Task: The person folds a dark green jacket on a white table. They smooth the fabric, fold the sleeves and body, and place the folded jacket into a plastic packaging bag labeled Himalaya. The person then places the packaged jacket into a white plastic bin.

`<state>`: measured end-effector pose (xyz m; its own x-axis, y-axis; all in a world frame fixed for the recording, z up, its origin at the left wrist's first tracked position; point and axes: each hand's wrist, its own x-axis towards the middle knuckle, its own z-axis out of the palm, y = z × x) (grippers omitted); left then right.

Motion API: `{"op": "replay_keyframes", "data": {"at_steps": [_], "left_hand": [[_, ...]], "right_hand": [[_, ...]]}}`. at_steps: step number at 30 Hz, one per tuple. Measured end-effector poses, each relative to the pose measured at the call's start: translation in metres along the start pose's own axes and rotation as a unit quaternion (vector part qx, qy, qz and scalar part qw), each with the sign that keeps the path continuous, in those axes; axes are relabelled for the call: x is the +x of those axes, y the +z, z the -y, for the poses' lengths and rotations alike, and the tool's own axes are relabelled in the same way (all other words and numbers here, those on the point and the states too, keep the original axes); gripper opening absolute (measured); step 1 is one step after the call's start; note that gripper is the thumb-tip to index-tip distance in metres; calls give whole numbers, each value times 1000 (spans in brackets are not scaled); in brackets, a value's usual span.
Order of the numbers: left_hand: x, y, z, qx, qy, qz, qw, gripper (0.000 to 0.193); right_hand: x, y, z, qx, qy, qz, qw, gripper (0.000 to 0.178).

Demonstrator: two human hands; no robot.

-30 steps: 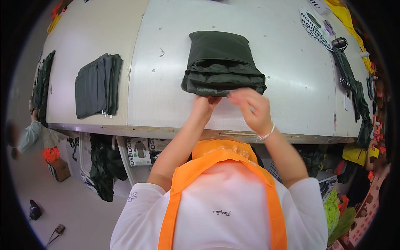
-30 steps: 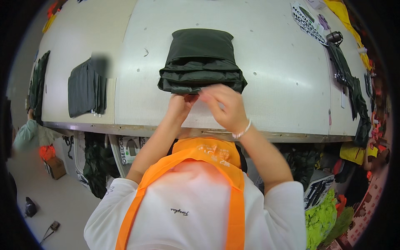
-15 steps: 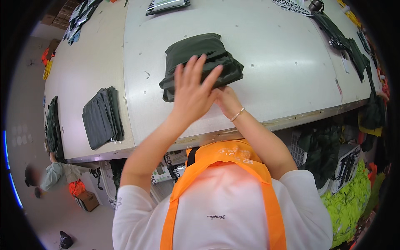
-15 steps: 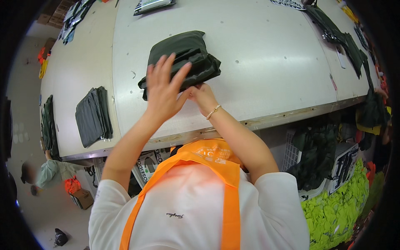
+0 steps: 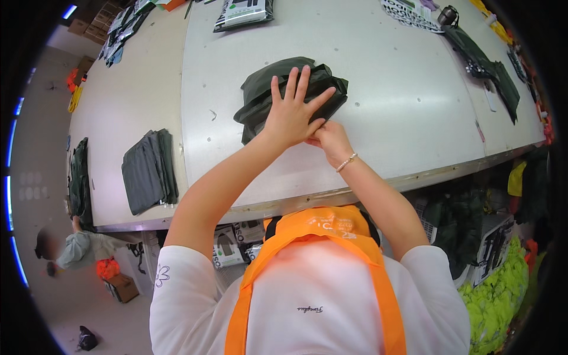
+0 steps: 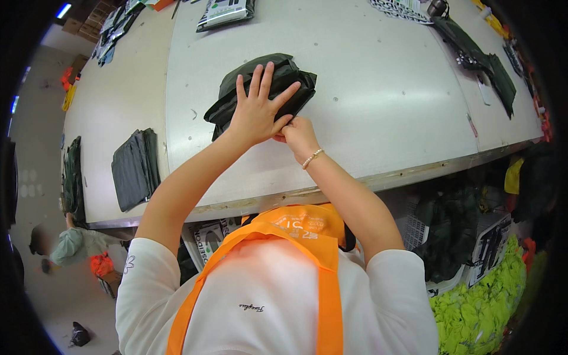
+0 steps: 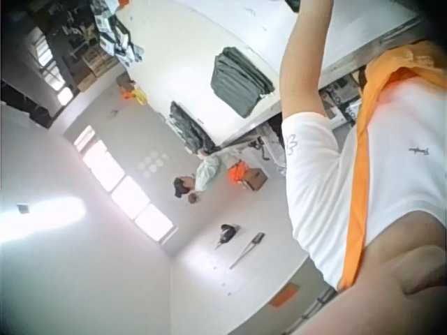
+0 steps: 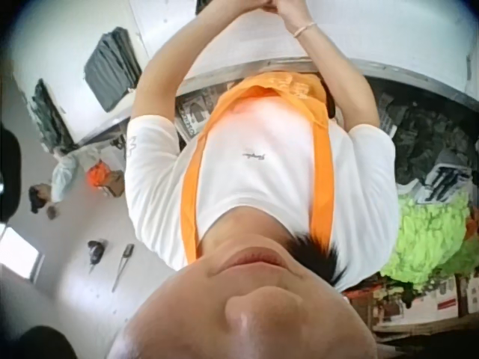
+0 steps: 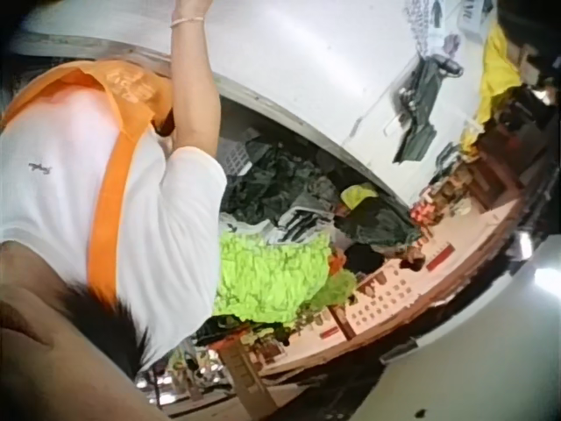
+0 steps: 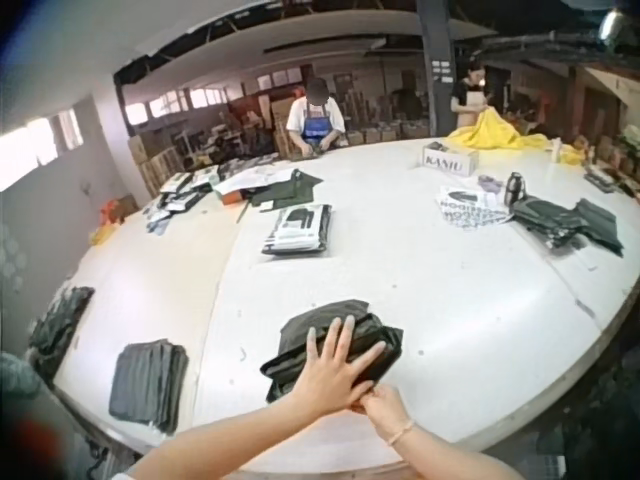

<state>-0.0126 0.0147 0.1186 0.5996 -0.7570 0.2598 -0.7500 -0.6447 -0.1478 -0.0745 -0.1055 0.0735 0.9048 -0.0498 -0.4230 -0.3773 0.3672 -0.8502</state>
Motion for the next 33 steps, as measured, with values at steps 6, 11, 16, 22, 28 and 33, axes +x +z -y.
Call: {"op": "replay_keyframes", "data": {"at_steps": [6,11,16,22,28,33], "left_hand": [[21,4,8,19,-28,-6,999,78],[25,15,11,3,33,-45,998,73],[37,18,6,-36,29,-8,999,72],[33,21,5,-141,54,38,988,62],[23,42,-35,-31,155,86,984,37],[10,73,-73,93,193,80,974,20]], "right_hand": [[-5,-9,-6,88,2,-23,996,16],[-4,-13,-7,-228,-348,-217,883,20],[15,-12,-4,-642,-285,-42,711,17],[22,-38,5,-777,-196,-61,594,29],[4,-96,39,-841,-242,54,480,38],[1,-118,12,-821,-358,66,440,27]]}}
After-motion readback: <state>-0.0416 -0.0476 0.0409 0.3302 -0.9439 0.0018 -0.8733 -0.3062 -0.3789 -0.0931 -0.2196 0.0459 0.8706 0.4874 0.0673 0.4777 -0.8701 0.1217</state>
